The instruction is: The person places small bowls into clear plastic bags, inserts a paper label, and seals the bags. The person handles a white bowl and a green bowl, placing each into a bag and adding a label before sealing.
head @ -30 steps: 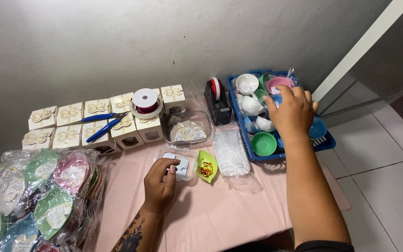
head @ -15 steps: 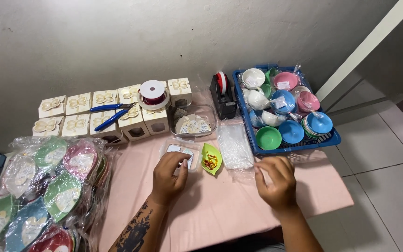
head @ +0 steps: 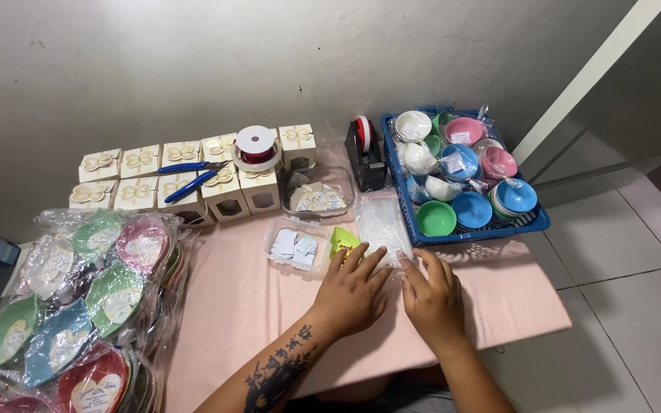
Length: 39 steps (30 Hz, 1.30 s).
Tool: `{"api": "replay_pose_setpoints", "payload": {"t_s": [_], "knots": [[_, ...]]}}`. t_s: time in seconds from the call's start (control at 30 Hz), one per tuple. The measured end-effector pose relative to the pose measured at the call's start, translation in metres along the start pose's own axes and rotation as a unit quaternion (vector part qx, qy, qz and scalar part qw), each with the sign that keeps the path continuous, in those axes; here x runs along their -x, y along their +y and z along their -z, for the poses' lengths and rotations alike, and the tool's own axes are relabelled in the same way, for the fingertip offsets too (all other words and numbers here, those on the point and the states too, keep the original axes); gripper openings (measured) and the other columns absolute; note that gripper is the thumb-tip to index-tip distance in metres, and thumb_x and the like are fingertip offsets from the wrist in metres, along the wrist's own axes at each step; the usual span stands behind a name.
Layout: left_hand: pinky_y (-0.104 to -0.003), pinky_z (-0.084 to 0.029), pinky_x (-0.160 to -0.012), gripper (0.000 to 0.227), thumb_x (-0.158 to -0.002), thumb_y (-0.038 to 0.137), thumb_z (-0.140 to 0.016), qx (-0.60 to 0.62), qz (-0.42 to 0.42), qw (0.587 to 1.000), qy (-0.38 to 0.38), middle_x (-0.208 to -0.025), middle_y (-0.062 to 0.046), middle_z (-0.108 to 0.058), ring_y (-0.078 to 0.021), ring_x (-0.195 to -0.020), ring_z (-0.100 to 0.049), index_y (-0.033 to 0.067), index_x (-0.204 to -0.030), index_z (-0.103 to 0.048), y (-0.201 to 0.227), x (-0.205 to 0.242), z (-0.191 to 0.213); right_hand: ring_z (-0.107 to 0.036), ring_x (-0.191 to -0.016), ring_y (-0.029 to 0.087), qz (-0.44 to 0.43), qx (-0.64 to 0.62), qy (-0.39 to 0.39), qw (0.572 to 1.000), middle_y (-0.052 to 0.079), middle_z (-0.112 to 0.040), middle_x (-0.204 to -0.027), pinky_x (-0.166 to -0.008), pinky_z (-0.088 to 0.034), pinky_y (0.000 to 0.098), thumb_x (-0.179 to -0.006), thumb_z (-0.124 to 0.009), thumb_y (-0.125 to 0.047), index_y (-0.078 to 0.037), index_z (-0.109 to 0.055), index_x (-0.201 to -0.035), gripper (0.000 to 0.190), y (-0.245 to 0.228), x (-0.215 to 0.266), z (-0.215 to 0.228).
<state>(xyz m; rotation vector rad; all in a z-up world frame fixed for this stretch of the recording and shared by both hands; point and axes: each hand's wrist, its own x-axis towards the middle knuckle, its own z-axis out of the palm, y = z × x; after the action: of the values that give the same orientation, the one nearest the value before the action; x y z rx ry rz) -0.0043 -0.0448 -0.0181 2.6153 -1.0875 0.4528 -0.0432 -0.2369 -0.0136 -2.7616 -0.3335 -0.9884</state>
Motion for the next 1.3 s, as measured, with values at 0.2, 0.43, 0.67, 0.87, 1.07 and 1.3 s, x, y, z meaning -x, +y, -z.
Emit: {"api": "replay_pose_setpoints", "payload": {"t_s": [0.2,0.43,0.67,0.87,1.07,1.3], "knots": [[-0.054,-0.043,-0.107,0.042,-0.099,0.022,-0.06,0.038,-0.023,0.985,0.166,-0.14,-0.01,-0.07,-0.034,-0.117,-0.065,0.0033,-0.135,-0.07,-0.002,-0.002,-0.004,-0.062,-0.103,0.03,-0.016,0.068,-0.036,0.997,0.008,-0.065,-0.12,-0.082,-0.053,0.0443,-0.095,-0.07,-0.019,-0.024,-0.069,-0.139,0.045,-0.006,-0.012,-0.01],[-0.056,-0.045,-0.104,0.042,-0.095,0.019,-0.063,0.063,-0.039,0.982,0.174,-0.141,-0.013,-0.069,-0.0362,-0.115,-0.065,0.002,-0.133,-0.07,-0.003,-0.003,-0.003,-0.059,-0.082,0.024,0.013,0.147,0.028,0.989,0.002,-0.06,-0.098,-0.068,-0.05,0.0381,-0.098,-0.07,-0.014,-0.022,-0.076,-0.123,0.026,-0.012,-0.025,-0.024],[-0.06,-0.04,-0.107,0.049,-0.093,0.022,-0.064,0.072,-0.031,0.988,0.134,-0.144,-0.012,-0.068,-0.0357,-0.12,-0.064,0.0049,-0.139,-0.068,-0.006,0.001,-0.007,-0.057,-0.082,0.03,-0.012,0.143,-0.019,0.989,0.007,-0.054,-0.092,-0.064,-0.049,0.0455,-0.104,-0.063,-0.02,-0.012,-0.069,-0.119,0.018,-0.004,-0.02,-0.049],[-0.062,-0.033,-0.107,0.042,-0.088,0.018,-0.064,0.042,-0.022,0.987,0.152,-0.148,-0.006,-0.065,-0.0327,-0.121,-0.062,0.0084,-0.128,-0.073,-0.005,0.004,-0.001,-0.058,-0.087,0.034,-0.075,0.007,-0.026,0.997,0.009,-0.056,-0.095,-0.07,-0.05,0.0482,-0.098,-0.067,-0.01,-0.005,-0.061,-0.093,0.009,-0.003,-0.021,-0.045],[-0.058,-0.025,-0.111,0.047,-0.085,0.023,-0.065,0.011,-0.01,0.991,0.135,-0.158,-0.003,-0.056,-0.0291,-0.13,-0.058,0.0128,-0.131,-0.071,-0.005,0.006,-0.009,-0.058,-0.084,0.031,-0.036,0.004,-0.004,0.999,0.01,-0.055,-0.095,-0.068,-0.052,0.0439,-0.084,-0.079,-0.002,-0.004,-0.067,-0.091,0.014,0.002,-0.018,-0.041],[-0.057,-0.023,-0.103,0.032,-0.09,0.018,-0.061,0.013,0.011,0.995,0.098,-0.157,-0.009,-0.054,-0.0284,-0.126,-0.056,0.0137,-0.119,-0.073,-0.004,0.003,-0.008,-0.072,-0.088,0.022,-0.053,0.029,0.045,0.997,-0.001,-0.062,-0.094,-0.076,-0.058,0.0324,-0.089,-0.069,-0.005,-0.014,-0.07,-0.087,0.009,0.004,-0.005,-0.034]]}}
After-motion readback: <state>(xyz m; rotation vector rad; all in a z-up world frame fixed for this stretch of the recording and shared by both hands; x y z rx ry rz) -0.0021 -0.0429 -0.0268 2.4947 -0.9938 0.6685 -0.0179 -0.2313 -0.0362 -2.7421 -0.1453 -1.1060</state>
